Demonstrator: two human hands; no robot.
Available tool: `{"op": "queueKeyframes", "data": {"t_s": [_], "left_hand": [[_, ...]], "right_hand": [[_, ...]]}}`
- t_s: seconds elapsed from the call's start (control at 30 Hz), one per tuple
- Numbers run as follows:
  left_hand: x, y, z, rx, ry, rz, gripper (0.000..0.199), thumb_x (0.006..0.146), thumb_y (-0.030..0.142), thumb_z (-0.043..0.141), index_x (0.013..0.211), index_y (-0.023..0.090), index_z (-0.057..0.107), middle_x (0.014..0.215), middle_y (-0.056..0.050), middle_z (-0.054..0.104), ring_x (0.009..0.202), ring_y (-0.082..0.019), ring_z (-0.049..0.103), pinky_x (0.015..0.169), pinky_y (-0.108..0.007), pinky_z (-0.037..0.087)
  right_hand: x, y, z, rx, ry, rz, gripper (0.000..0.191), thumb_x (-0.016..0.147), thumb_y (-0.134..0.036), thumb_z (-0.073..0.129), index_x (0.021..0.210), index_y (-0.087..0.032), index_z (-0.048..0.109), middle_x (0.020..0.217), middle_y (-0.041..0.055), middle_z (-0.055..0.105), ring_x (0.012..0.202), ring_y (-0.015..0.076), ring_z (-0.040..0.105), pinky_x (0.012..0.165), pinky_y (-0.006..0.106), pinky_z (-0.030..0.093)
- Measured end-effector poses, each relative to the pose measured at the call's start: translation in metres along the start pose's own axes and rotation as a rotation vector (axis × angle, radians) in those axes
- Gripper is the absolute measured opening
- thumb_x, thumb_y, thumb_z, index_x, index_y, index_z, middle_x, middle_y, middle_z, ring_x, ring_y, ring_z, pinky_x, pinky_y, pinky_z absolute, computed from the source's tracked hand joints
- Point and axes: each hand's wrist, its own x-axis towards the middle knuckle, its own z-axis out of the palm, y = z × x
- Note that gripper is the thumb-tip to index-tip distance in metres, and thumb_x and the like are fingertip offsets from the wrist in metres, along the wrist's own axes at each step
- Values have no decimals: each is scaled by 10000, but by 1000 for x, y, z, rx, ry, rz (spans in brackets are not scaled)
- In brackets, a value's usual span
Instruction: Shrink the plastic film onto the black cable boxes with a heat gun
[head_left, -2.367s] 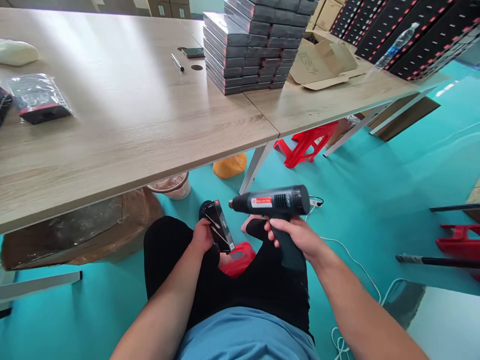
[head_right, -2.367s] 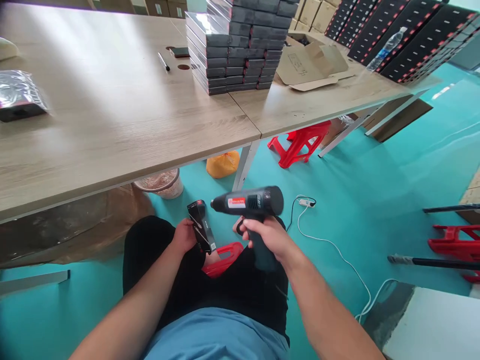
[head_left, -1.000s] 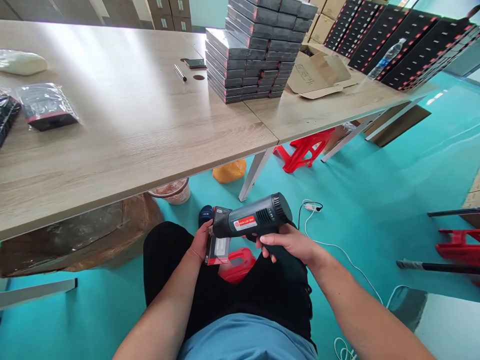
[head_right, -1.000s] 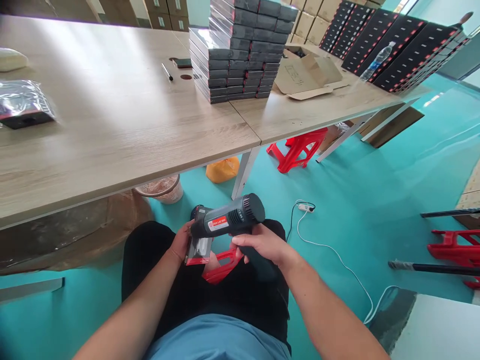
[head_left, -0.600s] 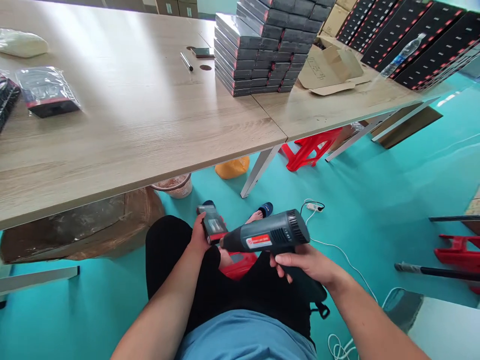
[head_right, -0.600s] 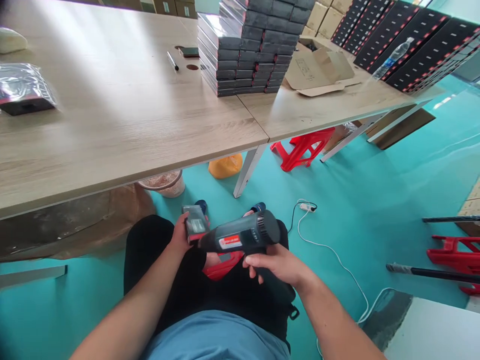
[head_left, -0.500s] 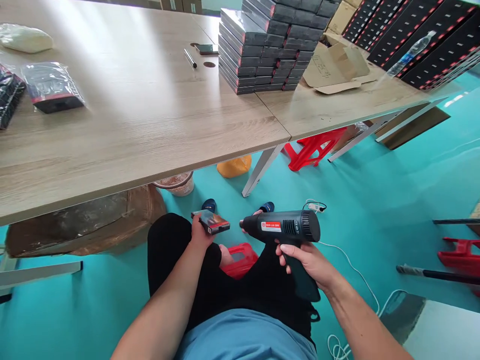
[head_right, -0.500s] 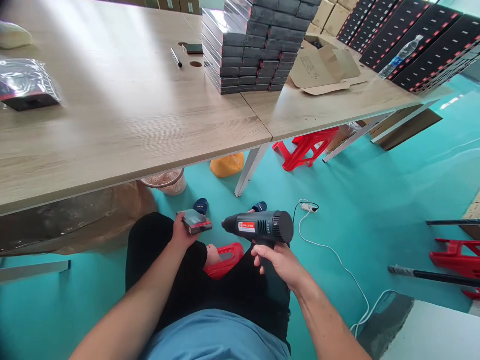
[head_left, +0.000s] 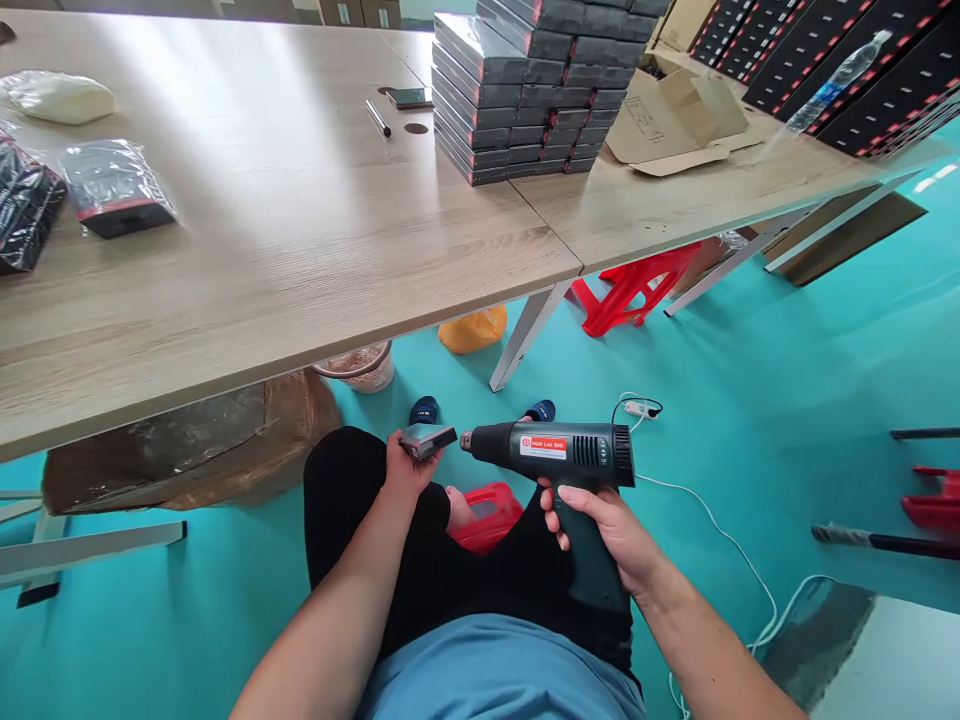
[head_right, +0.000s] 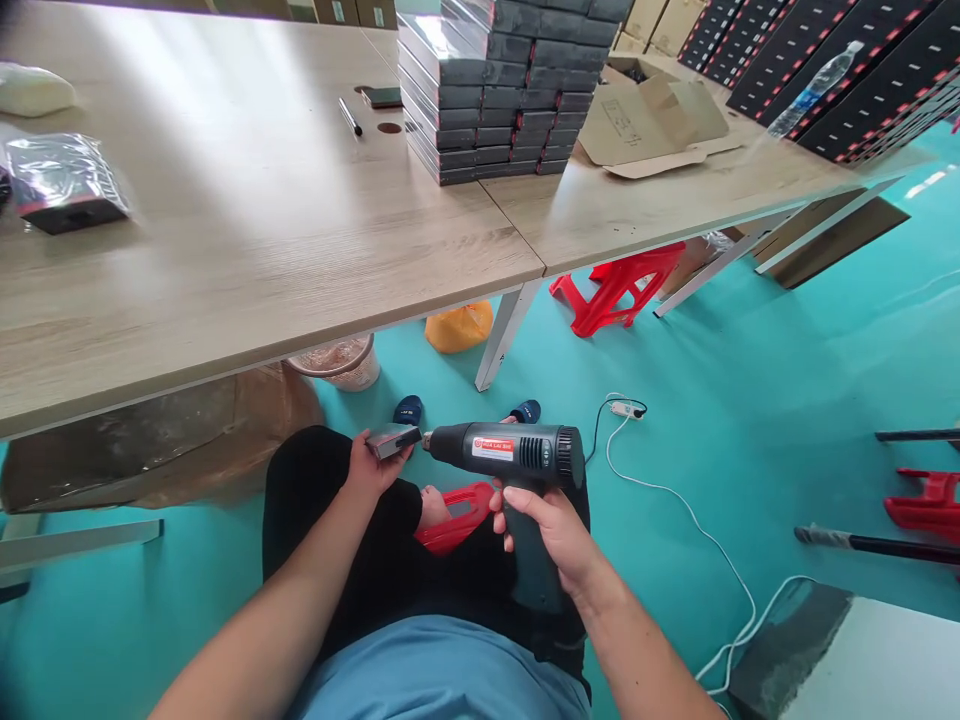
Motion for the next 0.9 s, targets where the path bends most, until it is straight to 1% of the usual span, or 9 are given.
{"op": "queueKeyframes", "data": {"t_s": [0.2, 0.27, 0.37, 0.4, 0.47, 0.53, 0.6, 0.73, 0.9], "left_hand": [[5, -1, 1, 5, 8, -16, 414, 991, 410, 433, 1278, 150, 579, 954, -128, 692, 827, -274, 708, 636, -391, 628], [7, -2, 1, 14, -32, -17, 399, 985, 401, 431, 1243, 151, 603, 944, -127, 704, 827, -284, 713, 645, -407, 627], [11, -2, 0, 22, -65, 0, 338, 962, 363, 452, 1131, 140, 641, 849, -100, 700, 734, -253, 700, 622, -367, 612], [12, -2, 0, 18, -64, 8, 305, 947, 334, 463, 1097, 143, 647, 820, -86, 694, 704, -237, 692, 618, -350, 606], [11, -2, -2, 1, -64, 27, 256, 899, 269, 489, 1068, 161, 648, 812, -65, 696, 695, -217, 690, 645, -335, 604], [8, -1, -5, -2, -83, 25, 275, 826, 220, 519, 1063, 173, 651, 857, -68, 717, 734, -225, 705, 703, -362, 613], [3, 0, -7, -1, -147, 10, 333, 733, 204, 548, 1045, 165, 659, 901, -92, 732, 781, -256, 716, 754, -411, 618], [-1, 0, -7, -18, -242, 11, 395, 564, 185, 555, 943, 159, 663, 859, -108, 723, 786, -291, 710, 754, -440, 613], [5, -2, -3, 1, -231, 6, 371, 553, 155, 549, 906, 181, 659, 806, -77, 698, 746, -263, 685, 738, -416, 606]], "right_hand": [[-5, 3, -2, 69, 34, 11, 394, 733, -436, 887, 992, -158, 782, 852, 60, 738, 663, 158, 659, 502, 218, 550], [-9, 4, 7, -18, -13, 10, 359, 770, -453, 852, 953, -151, 786, 810, 60, 738, 631, 149, 648, 517, 222, 544], [-9, 4, 25, -178, -135, -6, 342, 807, -473, 808, 889, -143, 782, 729, 59, 727, 599, 151, 632, 557, 249, 550], [-7, 4, 29, -216, -149, -29, 343, 807, -479, 805, 873, -144, 780, 717, 59, 723, 611, 160, 634, 572, 261, 555], [-1, 0, 31, -259, -80, -97, 347, 800, -487, 810, 868, -148, 780, 717, 59, 720, 649, 179, 644, 587, 273, 562], [4, -5, 22, -252, 59, -129, 357, 786, -488, 827, 890, -149, 785, 729, 61, 723, 663, 182, 645, 571, 264, 561], [4, -12, 7, -178, 119, -92, 383, 768, -479, 854, 966, -158, 788, 806, 63, 737, 678, 177, 651, 545, 248, 560], [-15, -23, -23, -61, 67, 60, 446, 729, -456, 902, 1044, -160, 793, 888, 68, 738, 693, 165, 660, 526, 222, 566], [-40, -24, -32, -65, 77, 129, 450, 731, -449, 908, 1064, -166, 797, 904, 79, 748, 702, 170, 678, 529, 213, 571]]}}
